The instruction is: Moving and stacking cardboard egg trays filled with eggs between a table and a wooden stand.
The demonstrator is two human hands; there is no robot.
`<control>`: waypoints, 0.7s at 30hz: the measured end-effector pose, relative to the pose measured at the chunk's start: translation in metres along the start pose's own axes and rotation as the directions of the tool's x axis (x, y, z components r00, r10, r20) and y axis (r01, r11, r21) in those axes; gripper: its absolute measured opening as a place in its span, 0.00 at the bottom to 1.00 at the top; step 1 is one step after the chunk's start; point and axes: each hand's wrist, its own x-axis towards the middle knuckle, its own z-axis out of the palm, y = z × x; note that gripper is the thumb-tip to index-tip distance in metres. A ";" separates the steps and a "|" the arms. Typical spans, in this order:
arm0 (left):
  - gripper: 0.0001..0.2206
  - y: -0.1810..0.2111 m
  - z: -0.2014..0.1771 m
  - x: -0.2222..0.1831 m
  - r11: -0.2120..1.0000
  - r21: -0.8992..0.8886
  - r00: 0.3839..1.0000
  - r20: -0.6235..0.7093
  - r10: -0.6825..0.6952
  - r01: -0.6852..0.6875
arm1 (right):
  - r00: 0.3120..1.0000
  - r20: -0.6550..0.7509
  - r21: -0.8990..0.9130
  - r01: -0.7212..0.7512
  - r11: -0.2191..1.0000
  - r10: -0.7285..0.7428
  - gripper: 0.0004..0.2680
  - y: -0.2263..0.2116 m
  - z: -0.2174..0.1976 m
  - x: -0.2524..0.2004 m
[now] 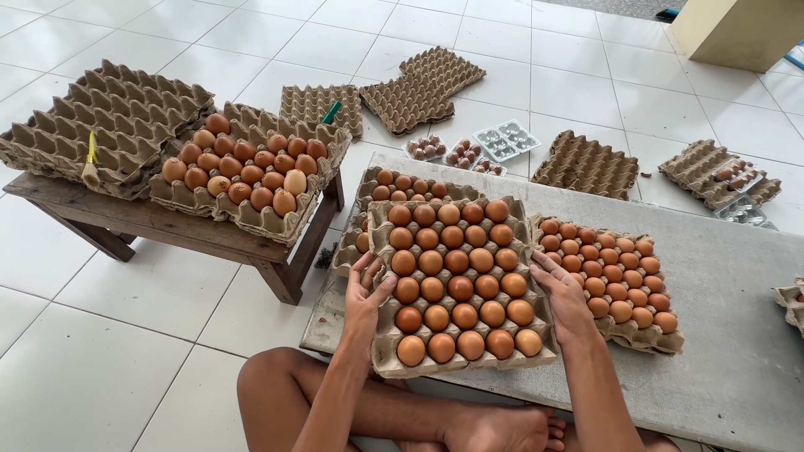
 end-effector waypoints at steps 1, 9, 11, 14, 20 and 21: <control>0.35 0.003 0.002 -0.003 1.000 0.000 1.000 0.000 -0.001 0.001 | 1.000 -0.001 0.000 0.000 1.000 0.000 0.19 0.000 0.001 -0.001; 0.34 0.020 0.008 -0.015 1.000 -0.001 1.000 -0.017 -0.019 0.019 | 1.000 -0.001 0.040 0.000 0.999 0.000 0.19 0.006 0.004 -0.001; 0.34 0.018 0.004 -0.015 1.000 -0.010 1.000 -0.025 -0.017 0.016 | 1.000 0.005 0.029 -0.006 1.000 0.006 0.19 0.009 0.004 0.000; 0.35 0.011 -0.007 -0.012 1.000 -0.023 1.000 -0.028 -0.006 0.005 | 1.000 0.009 0.006 -0.010 1.000 0.010 0.19 0.010 0.009 -0.004; 0.35 0.018 -0.024 -0.022 1.000 -0.025 0.999 -0.041 -0.015 0.014 | 0.999 0.017 -0.001 -0.035 0.999 0.035 0.19 0.022 0.013 -0.006; 0.34 0.025 -0.022 -0.028 0.999 0.000 0.998 -0.051 -0.033 0.033 | 0.999 0.029 0.007 -0.046 0.999 0.046 0.20 0.023 0.015 -0.009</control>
